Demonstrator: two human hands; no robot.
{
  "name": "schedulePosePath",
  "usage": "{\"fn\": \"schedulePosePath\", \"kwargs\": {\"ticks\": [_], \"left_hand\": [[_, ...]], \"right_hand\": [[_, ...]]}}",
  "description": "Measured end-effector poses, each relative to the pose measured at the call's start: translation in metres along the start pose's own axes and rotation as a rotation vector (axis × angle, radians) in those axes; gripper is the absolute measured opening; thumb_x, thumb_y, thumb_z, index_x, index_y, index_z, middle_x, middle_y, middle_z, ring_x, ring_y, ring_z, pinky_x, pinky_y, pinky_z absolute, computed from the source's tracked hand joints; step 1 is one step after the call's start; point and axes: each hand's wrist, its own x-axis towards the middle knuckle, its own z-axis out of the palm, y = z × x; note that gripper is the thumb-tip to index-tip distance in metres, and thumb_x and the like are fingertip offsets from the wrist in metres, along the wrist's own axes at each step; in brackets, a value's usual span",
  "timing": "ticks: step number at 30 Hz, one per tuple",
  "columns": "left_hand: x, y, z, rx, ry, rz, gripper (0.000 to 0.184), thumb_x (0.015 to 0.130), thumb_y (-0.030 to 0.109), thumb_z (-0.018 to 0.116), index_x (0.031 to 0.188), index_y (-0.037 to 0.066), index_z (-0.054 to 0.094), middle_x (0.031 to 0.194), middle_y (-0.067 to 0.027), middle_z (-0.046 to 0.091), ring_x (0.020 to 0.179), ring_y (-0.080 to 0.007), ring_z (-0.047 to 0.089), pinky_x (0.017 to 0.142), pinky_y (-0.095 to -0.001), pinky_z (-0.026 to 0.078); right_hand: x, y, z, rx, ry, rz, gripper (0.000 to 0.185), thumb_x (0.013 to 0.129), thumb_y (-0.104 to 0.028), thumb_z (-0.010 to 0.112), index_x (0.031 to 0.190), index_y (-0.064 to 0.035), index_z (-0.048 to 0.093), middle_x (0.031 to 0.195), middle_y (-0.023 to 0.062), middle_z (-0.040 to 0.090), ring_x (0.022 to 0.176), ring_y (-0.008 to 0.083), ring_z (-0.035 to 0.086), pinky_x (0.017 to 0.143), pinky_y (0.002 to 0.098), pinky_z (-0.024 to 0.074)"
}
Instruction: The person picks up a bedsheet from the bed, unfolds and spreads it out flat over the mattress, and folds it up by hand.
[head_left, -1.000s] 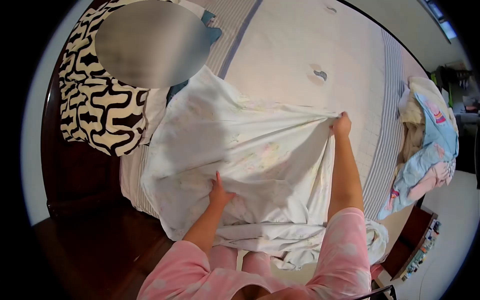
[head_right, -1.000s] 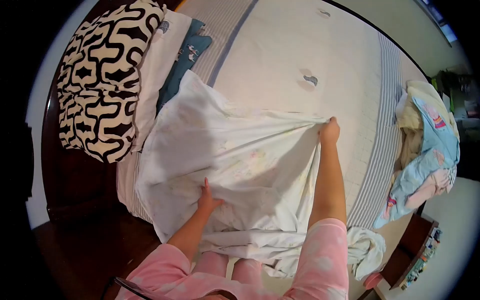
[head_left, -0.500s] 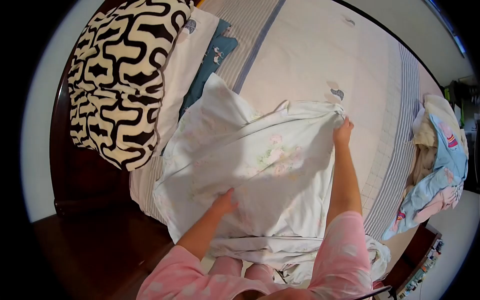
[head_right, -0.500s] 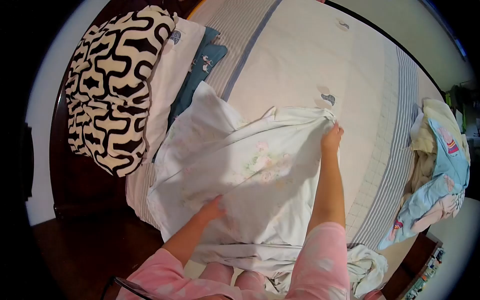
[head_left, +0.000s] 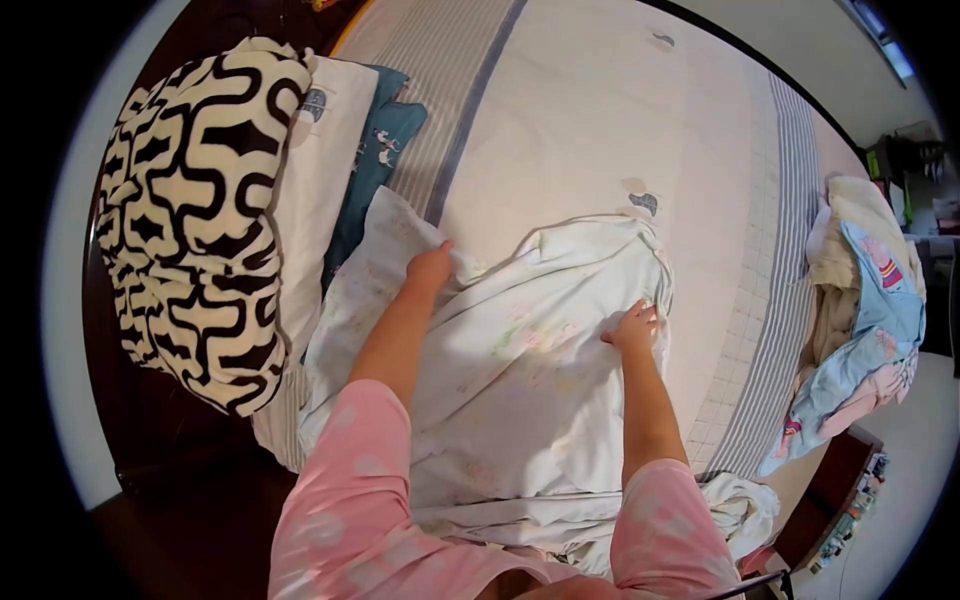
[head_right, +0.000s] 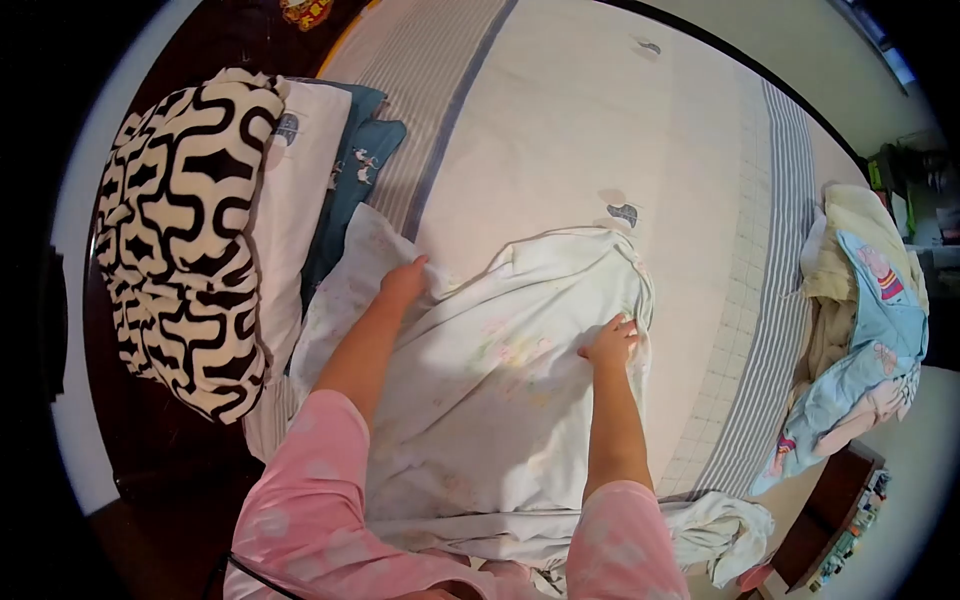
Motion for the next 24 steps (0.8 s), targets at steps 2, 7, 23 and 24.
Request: {"fn": "schedulePosePath", "kwargs": {"ticks": [2, 7, 23, 24], "left_hand": [[0.013, -0.004, 0.010, -0.025, 0.041, -0.052, 0.032, 0.078, 0.017, 0.055, 0.108, 0.010, 0.048, 0.093, -0.0165, 0.060, 0.084, -0.0357, 0.057, 0.073, -0.0452, 0.045], [0.074, -0.041, -0.035, -0.296, 0.679, -0.242, 0.019, 0.082, 0.014, 0.050, 0.098, 0.005, 0.048, 0.085, -0.0206, 0.060, 0.083, -0.0389, 0.058, 0.070, -0.0461, 0.045], [-0.140, 0.180, 0.087, -0.069, -0.004, 0.281, 0.089, 0.065, 0.036, 0.072, 0.138, 0.024, 0.024, 0.144, -0.0209, 0.008, 0.132, -0.0410, 0.006, 0.102, -0.0559, 0.014], [-0.166, 0.199, 0.100, -0.055, -0.092, 0.341, 0.089, 0.064, 0.035, 0.073, 0.138, 0.025, 0.024, 0.144, -0.0202, 0.008, 0.132, -0.0405, 0.006, 0.102, -0.0553, 0.015]], "right_hand": [[-0.001, -0.003, -0.004, 0.015, -0.027, 0.022, 0.114, 0.057, -0.039, 0.078, 0.136, 0.0054, 0.008, 0.138, 0.0311, 0.013, 0.127, 0.0459, 0.019, 0.103, 0.0438, 0.0276], [0.004, -0.003, -0.001, -0.035, -0.024, 0.008, 0.115, 0.056, -0.036, 0.080, 0.137, 0.0038, 0.008, 0.138, 0.0317, 0.012, 0.126, 0.0468, 0.020, 0.101, 0.0400, 0.0313], [0.000, -0.001, -0.002, -0.061, 0.012, -0.004, 0.116, 0.054, -0.039, 0.081, 0.137, 0.0018, 0.010, 0.137, 0.0283, 0.020, 0.123, 0.0469, 0.026, 0.100, 0.0452, 0.0316], [-0.001, -0.001, -0.004, -0.054, 0.010, 0.004, 0.116, 0.054, -0.039, 0.081, 0.137, 0.0018, 0.010, 0.137, 0.0283, 0.019, 0.123, 0.0473, 0.026, 0.100, 0.0438, 0.0314]]}}
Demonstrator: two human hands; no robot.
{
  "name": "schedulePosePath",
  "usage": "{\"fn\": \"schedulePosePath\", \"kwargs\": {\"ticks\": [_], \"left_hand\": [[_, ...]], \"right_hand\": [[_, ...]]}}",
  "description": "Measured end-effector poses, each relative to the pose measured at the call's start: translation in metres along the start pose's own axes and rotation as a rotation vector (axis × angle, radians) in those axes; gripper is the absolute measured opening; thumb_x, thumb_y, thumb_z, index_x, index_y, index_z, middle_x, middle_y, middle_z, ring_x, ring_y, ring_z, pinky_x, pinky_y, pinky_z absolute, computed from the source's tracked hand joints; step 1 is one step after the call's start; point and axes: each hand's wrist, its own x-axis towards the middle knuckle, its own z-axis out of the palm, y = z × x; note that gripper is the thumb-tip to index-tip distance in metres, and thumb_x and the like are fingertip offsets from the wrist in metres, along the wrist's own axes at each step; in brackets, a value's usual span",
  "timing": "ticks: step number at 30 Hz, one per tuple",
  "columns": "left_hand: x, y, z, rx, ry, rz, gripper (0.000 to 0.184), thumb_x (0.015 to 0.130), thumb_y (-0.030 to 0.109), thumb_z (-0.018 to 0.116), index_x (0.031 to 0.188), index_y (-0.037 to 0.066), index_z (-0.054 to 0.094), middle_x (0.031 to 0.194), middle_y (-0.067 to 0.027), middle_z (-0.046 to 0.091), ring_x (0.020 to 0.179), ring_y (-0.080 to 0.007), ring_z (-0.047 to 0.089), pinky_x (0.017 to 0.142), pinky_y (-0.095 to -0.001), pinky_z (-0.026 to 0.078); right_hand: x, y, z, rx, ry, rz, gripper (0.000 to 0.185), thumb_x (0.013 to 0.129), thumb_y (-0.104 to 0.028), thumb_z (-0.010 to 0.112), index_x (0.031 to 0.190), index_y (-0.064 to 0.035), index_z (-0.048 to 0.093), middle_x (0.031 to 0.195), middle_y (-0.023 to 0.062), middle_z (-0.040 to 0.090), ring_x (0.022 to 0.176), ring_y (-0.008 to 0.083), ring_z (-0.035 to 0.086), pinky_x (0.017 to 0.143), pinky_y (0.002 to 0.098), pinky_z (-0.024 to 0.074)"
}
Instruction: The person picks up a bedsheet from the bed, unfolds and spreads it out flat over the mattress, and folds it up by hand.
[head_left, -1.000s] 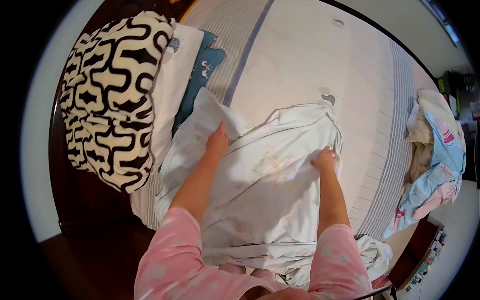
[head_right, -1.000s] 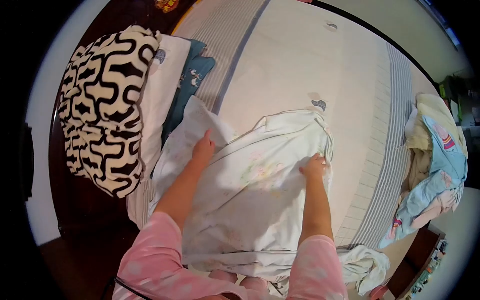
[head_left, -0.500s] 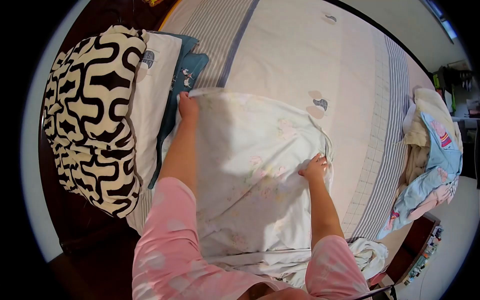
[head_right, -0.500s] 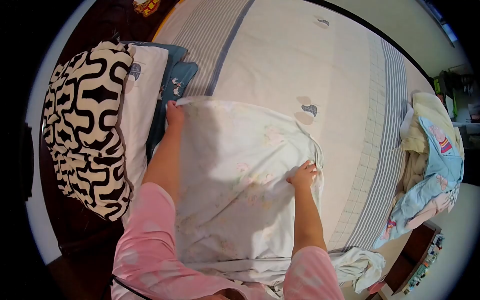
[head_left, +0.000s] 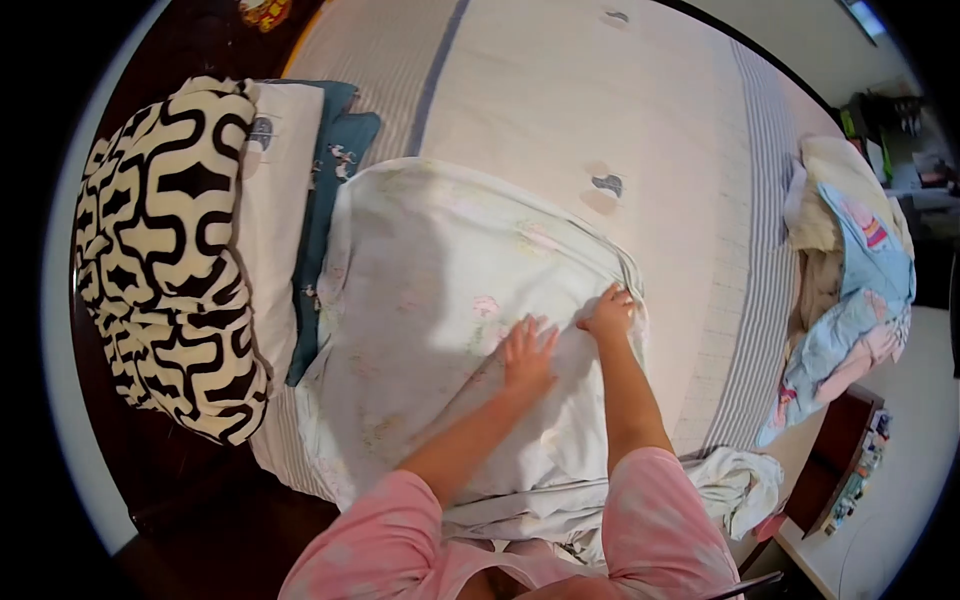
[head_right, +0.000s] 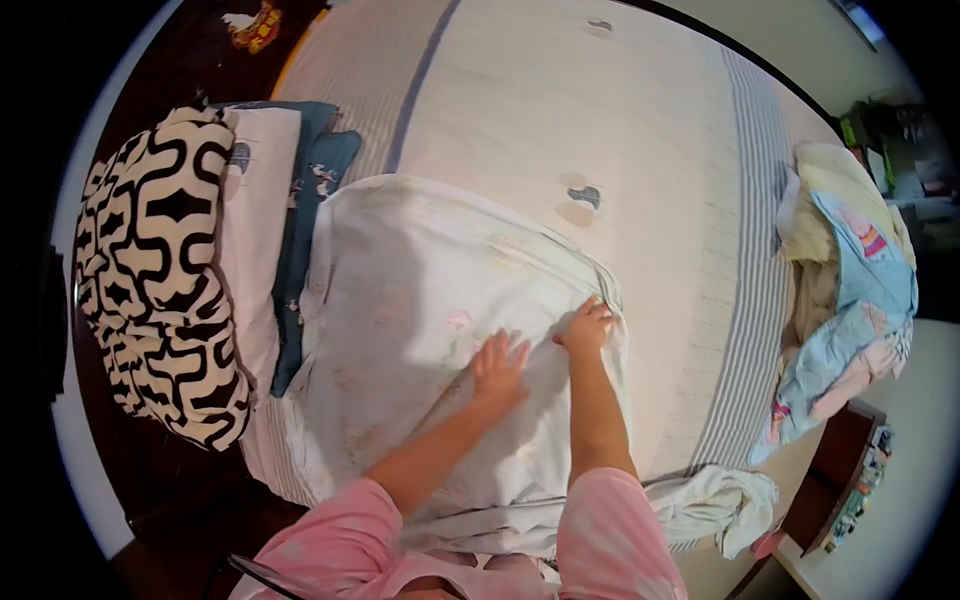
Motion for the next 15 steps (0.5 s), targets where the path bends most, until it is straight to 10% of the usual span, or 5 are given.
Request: {"fn": "schedulePosePath", "kwargs": {"ticks": [9, 13, 15], "left_hand": [[-0.039, 0.016, 0.127, 0.282, -0.026, 0.001, 0.097, 0.060, 0.030, 0.075, 0.139, 0.030, 0.020, 0.145, -0.0180, 0.002, 0.133, -0.0388, 0.007, 0.103, -0.0499, 0.020], [-0.035, 0.036, 0.098, 0.291, -0.248, -0.075, 0.097, 0.058, 0.032, 0.077, 0.138, 0.033, 0.021, 0.145, -0.0189, 0.002, 0.132, -0.0383, 0.010, 0.103, -0.0475, 0.023], [-0.034, 0.031, 0.103, 0.275, -0.237, -0.055, 0.098, 0.057, 0.033, 0.077, 0.138, 0.034, 0.021, 0.145, -0.0190, 0.003, 0.132, -0.0388, 0.010, 0.103, -0.0471, 0.024]], "right_hand": [[-0.021, 0.028, 0.002, 0.190, 0.198, -0.129, 0.096, 0.061, -0.034, 0.076, 0.136, -0.0058, 0.024, 0.135, 0.0227, 0.030, 0.125, 0.0399, 0.028, 0.096, 0.0413, 0.0366], [-0.019, 0.098, 0.015, 1.507, 0.145, -0.427, 0.052, 0.073, -0.032, 0.068, 0.114, -0.0030, 0.054, 0.102, 0.0142, 0.060, 0.097, 0.0249, 0.056, 0.083, 0.0320, 0.0437], [-0.039, 0.154, 0.042, 1.192, 0.314, -0.211, 0.048, 0.073, -0.032, 0.068, 0.108, -0.0013, 0.056, 0.094, 0.0149, 0.060, 0.086, 0.0267, 0.057, 0.078, 0.0331, 0.0444]]}}
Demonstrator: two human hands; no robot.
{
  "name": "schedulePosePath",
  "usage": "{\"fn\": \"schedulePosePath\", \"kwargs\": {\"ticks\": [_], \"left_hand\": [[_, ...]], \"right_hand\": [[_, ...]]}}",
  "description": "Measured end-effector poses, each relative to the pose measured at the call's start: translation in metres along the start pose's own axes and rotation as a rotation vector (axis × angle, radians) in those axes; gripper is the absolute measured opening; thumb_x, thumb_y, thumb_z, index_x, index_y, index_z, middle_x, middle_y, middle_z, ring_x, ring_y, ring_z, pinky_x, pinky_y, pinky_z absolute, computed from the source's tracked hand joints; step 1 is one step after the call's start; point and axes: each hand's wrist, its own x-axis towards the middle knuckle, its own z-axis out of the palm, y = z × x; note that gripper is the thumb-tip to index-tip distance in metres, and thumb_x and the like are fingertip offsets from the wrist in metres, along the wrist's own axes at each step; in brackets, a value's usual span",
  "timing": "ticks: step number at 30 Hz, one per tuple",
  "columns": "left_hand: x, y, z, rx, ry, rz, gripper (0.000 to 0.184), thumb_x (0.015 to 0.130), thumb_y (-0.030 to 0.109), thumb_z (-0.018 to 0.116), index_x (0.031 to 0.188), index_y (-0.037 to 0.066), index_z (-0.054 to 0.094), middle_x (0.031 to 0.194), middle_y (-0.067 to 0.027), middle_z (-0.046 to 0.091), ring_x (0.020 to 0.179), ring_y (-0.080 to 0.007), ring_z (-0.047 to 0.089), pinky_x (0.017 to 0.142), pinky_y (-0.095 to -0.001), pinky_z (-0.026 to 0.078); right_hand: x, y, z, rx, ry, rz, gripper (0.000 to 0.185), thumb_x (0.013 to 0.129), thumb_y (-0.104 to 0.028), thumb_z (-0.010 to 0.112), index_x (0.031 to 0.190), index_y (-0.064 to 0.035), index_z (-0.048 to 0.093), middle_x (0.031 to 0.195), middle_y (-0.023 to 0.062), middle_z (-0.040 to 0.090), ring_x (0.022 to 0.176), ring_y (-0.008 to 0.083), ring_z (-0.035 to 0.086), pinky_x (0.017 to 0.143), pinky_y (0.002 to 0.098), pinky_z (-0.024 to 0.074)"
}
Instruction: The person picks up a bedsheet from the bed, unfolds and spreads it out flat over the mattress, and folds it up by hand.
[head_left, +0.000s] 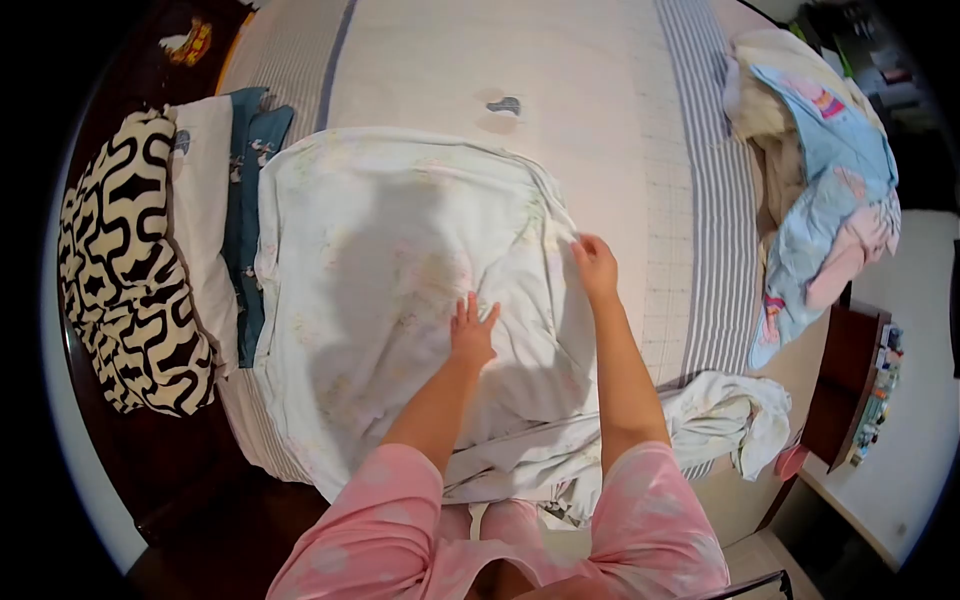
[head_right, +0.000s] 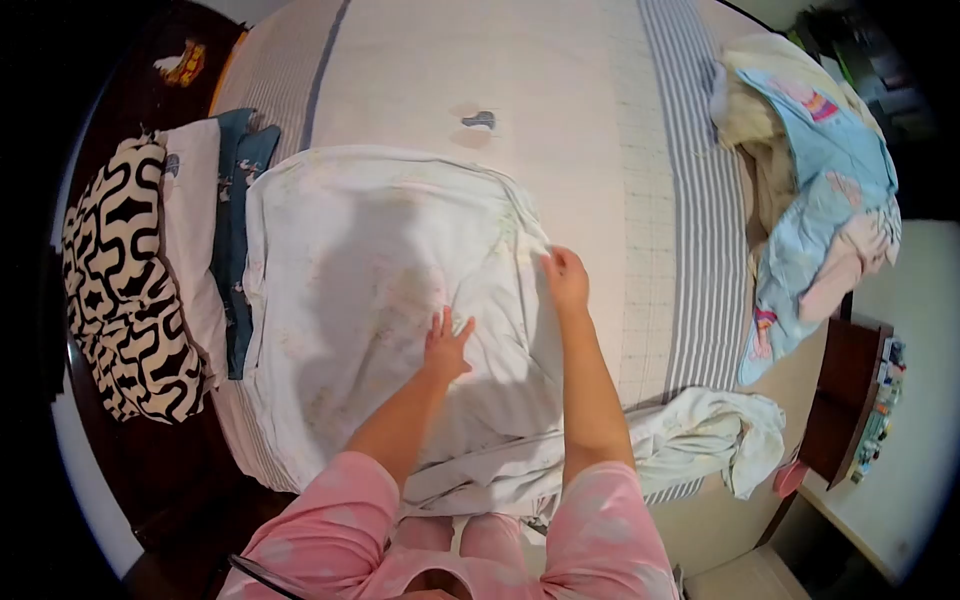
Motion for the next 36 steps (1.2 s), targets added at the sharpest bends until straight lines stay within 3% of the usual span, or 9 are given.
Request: {"fn": "schedulePosePath", "kwargs": {"ticks": [4, 7, 10, 15, 20, 25, 29, 33, 36], "left_hand": [[0.003, 0.004, 0.000, 0.042, -0.026, 0.000, 0.093, 0.063, 0.034, 0.074, 0.138, 0.034, 0.019, 0.146, -0.0168, 0.003, 0.132, -0.0377, 0.013, 0.102, -0.0458, 0.027], [0.006, 0.015, -0.022, 0.124, -0.085, -0.029, 0.079, 0.066, 0.041, 0.070, 0.134, 0.032, 0.031, 0.143, -0.0187, 0.016, 0.129, -0.0369, 0.023, 0.099, -0.0445, 0.032], [0.015, 0.008, -0.022, 0.153, -0.004, 0.085, 0.060, 0.072, 0.048, 0.062, 0.123, 0.021, 0.047, 0.128, -0.0197, 0.043, 0.113, -0.0346, 0.046, 0.090, -0.0431, 0.041], [-0.081, 0.103, 0.018, -1.022, -0.182, -0.100, 0.046, 0.083, 0.046, 0.052, 0.109, 0.008, 0.052, 0.095, -0.0073, 0.062, 0.077, -0.0226, 0.059, 0.072, -0.0386, 0.047], [-0.145, 0.137, 0.044, -1.573, -0.071, -0.282, 0.022, 0.089, 0.026, 0.047, 0.102, 0.009, 0.048, 0.090, -0.0062, 0.057, 0.079, -0.0200, 0.057, 0.075, -0.0364, 0.047], [-0.167, 0.125, 0.022, -1.774, 0.047, -0.294, 0.015, 0.092, 0.016, 0.038, 0.104, 0.009, 0.044, 0.095, -0.0084, 0.055, 0.083, -0.0210, 0.057, 0.080, -0.0382, 0.047], [-0.184, 0.115, -0.011, -1.878, 0.175, -0.276, 0.017, 0.093, 0.018, 0.037, 0.107, 0.009, 0.042, 0.093, -0.0102, 0.057, 0.079, -0.0232, 0.059, 0.071, -0.0389, 0.049], [-0.169, 0.060, -0.022, -1.986, 0.252, -0.455, 0.020, 0.094, 0.020, 0.035, 0.109, 0.007, 0.038, 0.096, -0.0119, 0.057, 0.080, -0.0254, 0.061, 0.065, -0.0391, 0.051], [-0.179, 0.042, -0.041, -2.048, 0.302, -0.410, 0.025, 0.095, 0.020, 0.032, 0.107, 0.002, 0.044, 0.099, -0.0120, 0.059, 0.087, -0.0256, 0.061, 0.066, -0.0370, 0.051]], "right_hand": [[-0.107, 0.062, -0.059, -0.273, 0.025, 0.092, 0.037, 0.070, -0.029, 0.069, 0.092, -0.0008, 0.058, 0.086, 0.0157, 0.058, 0.077, 0.0306, 0.055, 0.069, 0.0359, 0.0445], [-0.191, 0.100, -0.074, -0.379, 0.031, -0.192, 0.026, 0.070, -0.018, 0.066, 0.089, -0.0034, 0.056, 0.087, 0.0151, 0.056, 0.080, 0.0331, 0.054, 0.067, 0.0399, 0.0448], [-0.234, 0.096, -0.084, -0.344, 0.154, -0.164, 0.017, 0.072, -0.010, 0.062, 0.086, -0.0052, 0.054, 0.083, 0.0139, 0.052, 0.073, 0.0342, 0.053, 0.061, 0.0399, 0.0442], [-0.274, 0.057, -0.080, -0.273, 0.080, -0.341, 0.008, 0.074, -0.006, 0.053, 0.080, -0.0070, 0.049, 0.080, 0.0144, 0.047, 0.074, 0.0345, 0.052, 0.061, 0.0431, 0.0442], [-0.306, 0.044, -0.093, -0.182, -0.136, -0.440, 0.016, 0.077, -0.014, 0.059, 0.090, -0.0085, 0.054, 0.091, 0.0128, 0.055, 0.080, 0.0330, 0.054, 0.071, 0.0415, 0.0435], [-0.322, 0.097, -0.175, -0.665, -0.249, -0.301, 0.045, 0.072, -0.041, 0.063, 0.109, -0.0152, 0.055, 0.102, 0.0085, 0.060, 0.091, 0.0269, 0.057, 0.085, 0.0531, 0.0320], [-0.344, 0.128, -0.253, -1.030, -0.577, -0.018, 0.036, 0.067, -0.028, 0.064, 0.100, -0.0163, 0.060, 0.086, 0.0054, 0.065, 0.087, 0.0235, 0.061, 0.081, 0.0500, 0.0375], [-0.422, 0.141, -0.317, -1.048, -0.228, 0.031, 0.018, 0.066, -0.021, 0.061, 0.080, -0.0098, 0.058, 0.077, 0.0130, 0.064, 0.072, 0.0292, 0.062, 0.063, 0.0414, 0.0466], [-0.491, 0.130, -0.351, -0.868, -0.053, 0.307, 0.017, 0.069, -0.021, 0.060, 0.079, -0.0075, 0.057, 0.078, 0.0144, 0.063, 0.076, 0.0314, 0.061, 0.066, 0.0417, 0.0471]]}}
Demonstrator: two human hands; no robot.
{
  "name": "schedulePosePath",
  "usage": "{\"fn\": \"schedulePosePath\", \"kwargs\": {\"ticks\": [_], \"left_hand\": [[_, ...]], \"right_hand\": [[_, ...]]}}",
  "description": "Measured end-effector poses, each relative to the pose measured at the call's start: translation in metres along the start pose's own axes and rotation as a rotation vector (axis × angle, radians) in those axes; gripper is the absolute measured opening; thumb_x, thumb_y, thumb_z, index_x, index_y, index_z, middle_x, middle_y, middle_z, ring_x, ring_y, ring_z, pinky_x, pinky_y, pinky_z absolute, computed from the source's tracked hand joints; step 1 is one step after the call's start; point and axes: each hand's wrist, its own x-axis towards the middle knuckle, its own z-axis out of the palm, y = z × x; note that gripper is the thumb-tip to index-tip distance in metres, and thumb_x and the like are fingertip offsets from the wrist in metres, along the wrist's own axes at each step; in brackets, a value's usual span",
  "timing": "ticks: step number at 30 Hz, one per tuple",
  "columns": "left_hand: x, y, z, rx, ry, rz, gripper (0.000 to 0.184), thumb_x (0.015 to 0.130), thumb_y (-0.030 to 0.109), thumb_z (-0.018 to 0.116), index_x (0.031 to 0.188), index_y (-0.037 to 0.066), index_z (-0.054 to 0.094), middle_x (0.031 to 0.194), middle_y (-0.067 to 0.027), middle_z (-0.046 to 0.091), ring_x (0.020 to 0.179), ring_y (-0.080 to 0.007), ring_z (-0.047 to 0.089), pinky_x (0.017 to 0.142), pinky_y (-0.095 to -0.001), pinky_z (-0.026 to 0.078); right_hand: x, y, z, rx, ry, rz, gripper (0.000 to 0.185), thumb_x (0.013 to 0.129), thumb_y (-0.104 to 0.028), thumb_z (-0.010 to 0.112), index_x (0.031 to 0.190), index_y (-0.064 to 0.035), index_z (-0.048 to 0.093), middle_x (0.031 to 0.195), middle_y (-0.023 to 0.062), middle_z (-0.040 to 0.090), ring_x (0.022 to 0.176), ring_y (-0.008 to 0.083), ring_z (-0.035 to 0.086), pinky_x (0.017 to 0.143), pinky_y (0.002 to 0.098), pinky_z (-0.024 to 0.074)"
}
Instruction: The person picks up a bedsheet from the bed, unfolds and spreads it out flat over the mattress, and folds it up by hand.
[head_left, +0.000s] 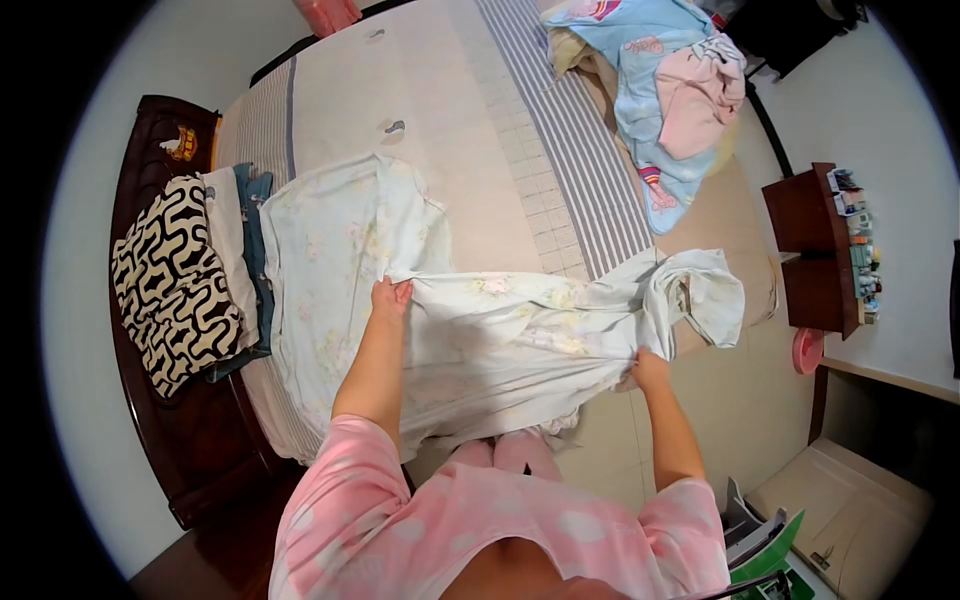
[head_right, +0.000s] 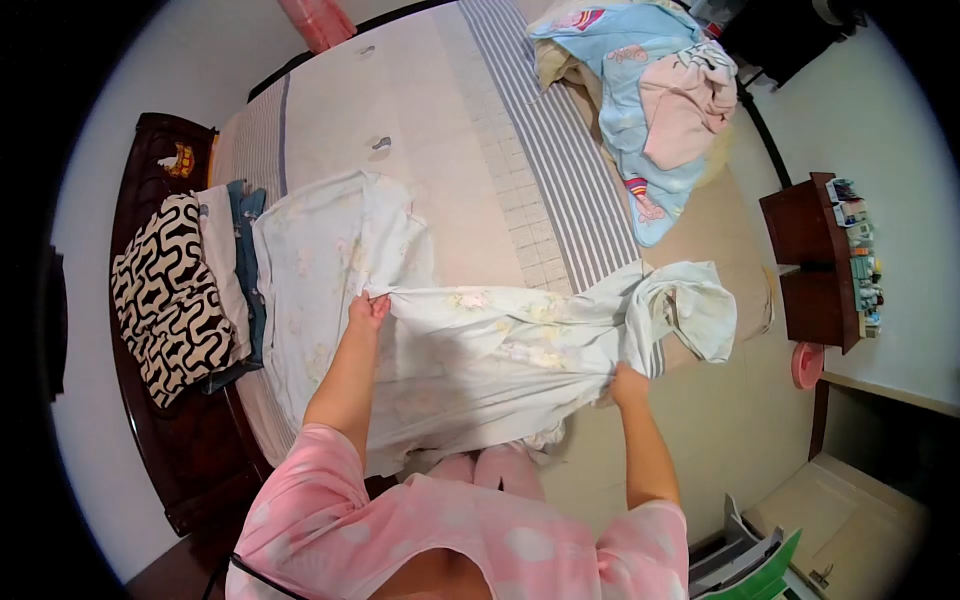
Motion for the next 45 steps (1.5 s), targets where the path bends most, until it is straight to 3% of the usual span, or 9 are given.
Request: {"fn": "schedulePosePath", "kwargs": {"ticks": [5, 12, 18, 25, 30, 36, 40, 43, 45], "left_hand": [[-0.027, 0.003, -0.002, 0.081, -0.251, -0.065, 0.021, 0.094, 0.022, 0.038, 0.104, 0.005, 0.046, 0.096, -0.0113, 0.060, 0.090, -0.0253, 0.060, 0.070, -0.0375, 0.050], [-0.068, 0.000, 0.009, 0.142, -0.447, -0.138, 0.019, 0.092, 0.023, 0.043, 0.105, 0.009, 0.046, 0.094, -0.0084, 0.061, 0.084, -0.0225, 0.060, 0.071, -0.0355, 0.050], [-0.137, 0.029, 0.019, 0.193, -0.520, -0.121, 0.021, 0.092, 0.023, 0.042, 0.108, 0.010, 0.048, 0.095, -0.0065, 0.061, 0.086, -0.0202, 0.061, 0.076, -0.0361, 0.050], [-0.143, 0.071, 0.010, -0.050, -0.578, -0.096, 0.025, 0.092, 0.018, 0.039, 0.113, 0.006, 0.048, 0.107, -0.0089, 0.058, 0.097, -0.0237, 0.057, 0.083, -0.0385, 0.048], [-0.095, 0.107, -0.004, -0.186, -0.504, -0.039, 0.028, 0.092, 0.019, 0.039, 0.114, 0.006, 0.048, 0.111, -0.0100, 0.056, 0.101, -0.0253, 0.055, 0.087, -0.0393, 0.046], [-0.062, 0.114, -0.019, -0.157, -0.483, -0.135, 0.031, 0.091, 0.025, 0.040, 0.115, 0.008, 0.048, 0.114, -0.0093, 0.055, 0.106, -0.0267, 0.052, 0.090, -0.0448, 0.043], [-0.061, 0.109, -0.011, -0.066, -0.467, -0.221, 0.029, 0.092, 0.027, 0.040, 0.117, 0.014, 0.046, 0.116, -0.0047, 0.054, 0.102, -0.0252, 0.053, 0.087, -0.0467, 0.042], [-0.045, 0.093, -0.004, 0.080, -0.410, -0.165, 0.021, 0.087, 0.025, 0.047, 0.100, 0.011, 0.057, 0.100, -0.0079, 0.061, 0.089, -0.0244, 0.058, 0.079, -0.0402, 0.047], [-0.015, 0.075, -0.007, 0.962, -0.704, 0.328, 0.022, 0.086, 0.026, 0.048, 0.094, 0.008, 0.059, 0.090, -0.0088, 0.063, 0.083, -0.0250, 0.059, 0.075, -0.0388, 0.047]], "right_hand": [[-0.065, 0.006, -0.023, 0.151, -0.329, -0.087, 0.030, 0.068, -0.026, 0.066, 0.092, -0.0087, 0.060, 0.085, 0.0171, 0.062, 0.082, 0.0333, 0.059, 0.071, 0.0411, 0.0471], [-0.031, -0.105, -0.047, 0.462, -0.036, -0.249, 0.051, 0.071, -0.019, 0.069, 0.117, -0.0061, 0.049, 0.109, 0.0182, 0.055, 0.100, 0.0333, 0.053, 0.087, 0.0377, 0.0429], [-0.003, -0.259, -0.061, 0.411, 0.186, -0.728, 0.072, 0.068, -0.014, 0.069, 0.131, -0.0109, 0.034, 0.130, 0.0163, 0.040, 0.119, 0.0305, 0.038, 0.100, 0.0403, 0.0317], [0.012, -0.319, -0.060, -0.170, -0.383, -0.541, 0.050, 0.070, -0.017, 0.061, 0.119, -0.0189, 0.052, 0.117, 0.0092, 0.055, 0.113, 0.0282, 0.048, 0.100, 0.0546, 0.0238], [0.030, -0.200, -0.024, -0.555, -0.255, -0.167, 0.029, 0.075, -0.022, 0.054, 0.102, -0.0178, 0.063, 0.105, 0.0042, 0.062, 0.104, 0.0225, 0.055, 0.089, 0.0514, 0.0324], [0.024, -0.148, -0.143, 0.080, 0.498, 0.176, 0.019, 0.080, -0.017, 0.048, 0.093, -0.0065, 0.055, 0.095, 0.0196, 0.059, 0.085, 0.0362, 0.059, 0.070, 0.0481, 0.0447], [0.031, -0.205, -0.264, 0.608, 0.955, -0.189, 0.021, 0.083, -0.012, 0.042, 0.097, -0.0014, 0.053, 0.089, 0.0203, 0.059, 0.083, 0.0363, 0.057, 0.070, 0.0406, 0.0428], [0.042, -0.225, -0.314, 1.290, 0.836, -0.382, 0.017, 0.087, -0.011, 0.039, 0.096, -0.0025, 0.051, 0.099, 0.0140, 0.060, 0.089, 0.0209, 0.057, 0.077, 0.0329, 0.0442], [0.006, -0.272, -0.349, 1.674, 0.709, -0.497, 0.019, 0.090, -0.013, 0.038, 0.097, -0.0035, 0.052, 0.103, 0.0116, 0.059, 0.091, 0.0175, 0.056, 0.081, 0.0297, 0.0437]]}}
